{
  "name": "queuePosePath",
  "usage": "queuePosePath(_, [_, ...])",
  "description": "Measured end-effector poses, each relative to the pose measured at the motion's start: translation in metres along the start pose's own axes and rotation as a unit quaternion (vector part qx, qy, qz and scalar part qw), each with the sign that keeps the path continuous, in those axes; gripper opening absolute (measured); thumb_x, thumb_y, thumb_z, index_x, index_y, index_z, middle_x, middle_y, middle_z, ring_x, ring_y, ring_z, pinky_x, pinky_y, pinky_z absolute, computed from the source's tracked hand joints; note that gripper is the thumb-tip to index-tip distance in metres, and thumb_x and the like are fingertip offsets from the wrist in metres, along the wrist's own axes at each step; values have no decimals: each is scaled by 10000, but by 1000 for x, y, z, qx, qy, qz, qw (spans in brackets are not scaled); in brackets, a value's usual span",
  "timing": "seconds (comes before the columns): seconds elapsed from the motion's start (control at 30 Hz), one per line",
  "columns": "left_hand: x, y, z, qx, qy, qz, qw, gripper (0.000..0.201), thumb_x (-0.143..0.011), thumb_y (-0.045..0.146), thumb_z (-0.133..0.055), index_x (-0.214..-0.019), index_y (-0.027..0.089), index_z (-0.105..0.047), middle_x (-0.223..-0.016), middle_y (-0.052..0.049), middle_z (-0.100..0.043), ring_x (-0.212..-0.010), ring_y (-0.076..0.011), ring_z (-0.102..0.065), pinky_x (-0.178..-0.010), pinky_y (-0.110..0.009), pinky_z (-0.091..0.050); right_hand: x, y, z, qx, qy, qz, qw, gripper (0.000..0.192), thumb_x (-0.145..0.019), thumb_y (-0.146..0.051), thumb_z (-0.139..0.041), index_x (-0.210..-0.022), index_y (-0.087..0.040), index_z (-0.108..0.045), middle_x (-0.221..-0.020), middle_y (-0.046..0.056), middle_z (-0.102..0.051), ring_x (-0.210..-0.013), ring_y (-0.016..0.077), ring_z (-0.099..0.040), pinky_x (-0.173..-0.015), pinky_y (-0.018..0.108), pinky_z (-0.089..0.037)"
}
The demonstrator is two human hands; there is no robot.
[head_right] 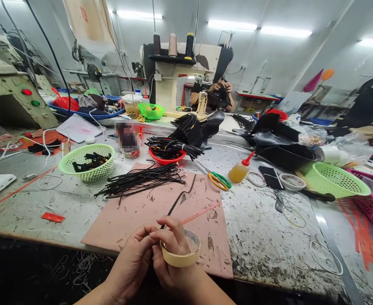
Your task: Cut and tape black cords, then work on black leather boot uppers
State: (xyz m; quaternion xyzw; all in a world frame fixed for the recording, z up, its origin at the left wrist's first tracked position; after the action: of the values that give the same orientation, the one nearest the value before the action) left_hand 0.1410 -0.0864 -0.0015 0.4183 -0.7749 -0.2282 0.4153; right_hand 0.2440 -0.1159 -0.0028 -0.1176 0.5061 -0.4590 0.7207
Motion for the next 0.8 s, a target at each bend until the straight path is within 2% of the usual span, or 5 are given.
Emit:
queuePosePath(0.17, [0, 0, 6, 15, 2, -25, 1000, 178, -542, 182, -716, -537, 153, -540, -494, 44, -511, -523, -81, -435, -536, -182, -372, -7, 7, 8, 64, 27, 23, 997, 254, -711, -66, -479, -897, -233, -524, -824, 40, -586, -749, 186, -567, -631, 316, -496])
queuePosePath(0.37, [1, 0, 6, 9, 15, -13, 1000, 168, -569, 194, -727, -592, 158, -564, -697, 12, -576, -661, -106, -508, -586, -200, -424, -16, 16, 21, -61, -30, -190, 979, 83, -775, -200, -542, -712, -205, -597, -690, 31, -640, -670, 173, -594, -617, 297, -473])
queuePosePath(0.53, [1, 2, 5, 12, 31, -15, 999, 203, -561, 223, -752, -611, 164, -564, -761, 27, -568, -610, -81, -508, -540, -190, -415, -11, 18, 15, -264, 12, -373, 889, 203, -649, -366, -693, -650, -184, -604, -696, 50, -673, -701, 206, -619, -636, 309, -482])
queuePosePath(0.67, [2, 2, 5, 8, 13, -10, 1000, 191, -572, 229, -752, -623, 163, -580, -655, 43, -545, -546, -68, -480, -522, -181, -400, -10, 14, 3, -382, 58, -430, 816, 256, -534, -357, -768, -593, -183, -591, -610, 0, -623, -620, 160, -570, -595, 271, -457])
queuePosePath(0.8, [3, 2, 5, 4, 6, -17, 1000, 186, -569, 226, -757, -598, 156, -588, -633, 41, -544, -540, -65, -464, -524, -176, -395, -12, 11, -2, -425, 72, -452, 781, 268, -487, -328, -790, -568, -179, -581, -562, -22, -579, -573, 132, -524, -555, 245, -427])
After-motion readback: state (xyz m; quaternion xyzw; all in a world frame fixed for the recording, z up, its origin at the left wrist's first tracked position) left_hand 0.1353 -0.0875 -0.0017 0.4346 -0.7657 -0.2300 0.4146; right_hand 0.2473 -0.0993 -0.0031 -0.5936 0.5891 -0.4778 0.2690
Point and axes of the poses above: each hand's wrist, its own x-axis away from the middle knuckle, its own z-axis out of the back of the hand, y = z × x, the point moved 2 cm from there along -x, towards the middle knuckle
